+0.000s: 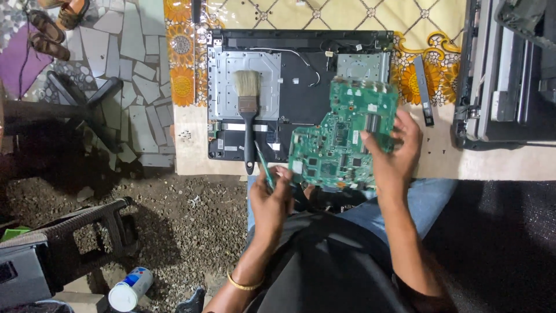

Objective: The person holds a green circuit board over a disassembled electronic device and uses a brush to clean its surface. They move the brush across the board and point at specific components while holding the board steady.

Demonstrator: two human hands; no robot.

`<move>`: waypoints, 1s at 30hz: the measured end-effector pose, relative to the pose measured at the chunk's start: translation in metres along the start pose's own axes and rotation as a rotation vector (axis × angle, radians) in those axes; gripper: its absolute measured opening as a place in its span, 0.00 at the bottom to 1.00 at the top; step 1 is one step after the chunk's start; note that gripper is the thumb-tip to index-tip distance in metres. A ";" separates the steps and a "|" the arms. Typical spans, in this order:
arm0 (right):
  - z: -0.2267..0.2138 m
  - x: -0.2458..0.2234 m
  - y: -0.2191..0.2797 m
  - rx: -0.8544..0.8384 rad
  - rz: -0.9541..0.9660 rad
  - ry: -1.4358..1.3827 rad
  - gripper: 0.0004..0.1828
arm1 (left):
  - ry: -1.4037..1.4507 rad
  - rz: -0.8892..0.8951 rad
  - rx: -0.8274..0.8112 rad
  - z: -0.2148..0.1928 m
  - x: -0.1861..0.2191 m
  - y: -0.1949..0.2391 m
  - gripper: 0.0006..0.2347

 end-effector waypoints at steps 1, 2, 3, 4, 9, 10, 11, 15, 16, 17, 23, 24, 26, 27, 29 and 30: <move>0.002 0.003 0.007 0.003 0.000 -0.001 0.42 | 0.000 0.001 -0.003 0.002 0.009 -0.008 0.08; 0.002 0.010 0.014 0.014 0.040 -0.033 0.43 | -0.083 0.060 -0.016 0.004 0.021 -0.015 0.08; 0.003 0.016 0.021 0.026 0.081 -0.066 0.45 | -0.165 0.119 -0.028 0.007 0.033 -0.022 0.09; 0.007 0.020 0.021 0.026 0.081 -0.066 0.45 | -0.165 0.118 -0.029 0.010 0.039 -0.025 0.09; 0.011 0.028 0.020 0.028 0.024 -0.019 0.46 | -0.443 0.255 -0.052 0.008 0.056 -0.037 0.11; 0.007 0.026 0.019 0.032 0.027 -0.019 0.46 | -0.444 0.254 -0.057 0.003 0.054 -0.030 0.11; 0.004 0.023 0.018 0.034 0.018 -0.030 0.45 | -0.498 0.234 -0.139 0.003 0.050 -0.024 0.15; -0.003 0.000 -0.005 0.071 -0.090 -0.085 0.40 | -0.669 0.100 -0.472 0.042 0.057 0.012 0.21; -0.001 -0.008 -0.011 0.068 -0.089 -0.087 0.40 | -0.671 0.100 -0.469 0.049 0.061 0.013 0.21; 0.003 -0.022 -0.016 0.048 -0.161 -0.021 0.39 | -0.761 0.243 -0.525 0.062 0.070 0.016 0.20; 0.035 -0.021 -0.034 -0.019 -0.331 0.284 0.45 | -0.877 0.431 -0.544 0.078 0.063 0.006 0.21; 0.041 -0.020 -0.036 -0.024 -0.322 0.337 0.46 | -0.900 0.447 -0.525 0.078 0.064 0.003 0.18; 0.039 -0.028 -0.034 -0.036 -0.313 0.343 0.46 | -0.908 0.447 -0.519 0.080 0.066 0.003 0.18; 0.038 -0.030 -0.033 -0.046 -0.305 0.350 0.45 | -0.913 0.448 -0.513 0.081 0.067 0.003 0.17; 0.041 -0.029 -0.032 -0.058 -0.301 0.353 0.47 | -0.961 0.436 -0.513 0.082 0.070 0.002 0.17; 0.041 -0.029 -0.032 -0.063 -0.302 0.357 0.48 | -1.004 0.430 -0.515 0.083 0.070 0.001 0.17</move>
Point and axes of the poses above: each hand's wrist, its own y-axis away from the middle knuckle, its own z-axis out of the palm, x = y × z, the point moved 7 cm from there along -y, towards the middle knuckle, and after that the axes turned 15 degrees about y, right-handed, at the moved point
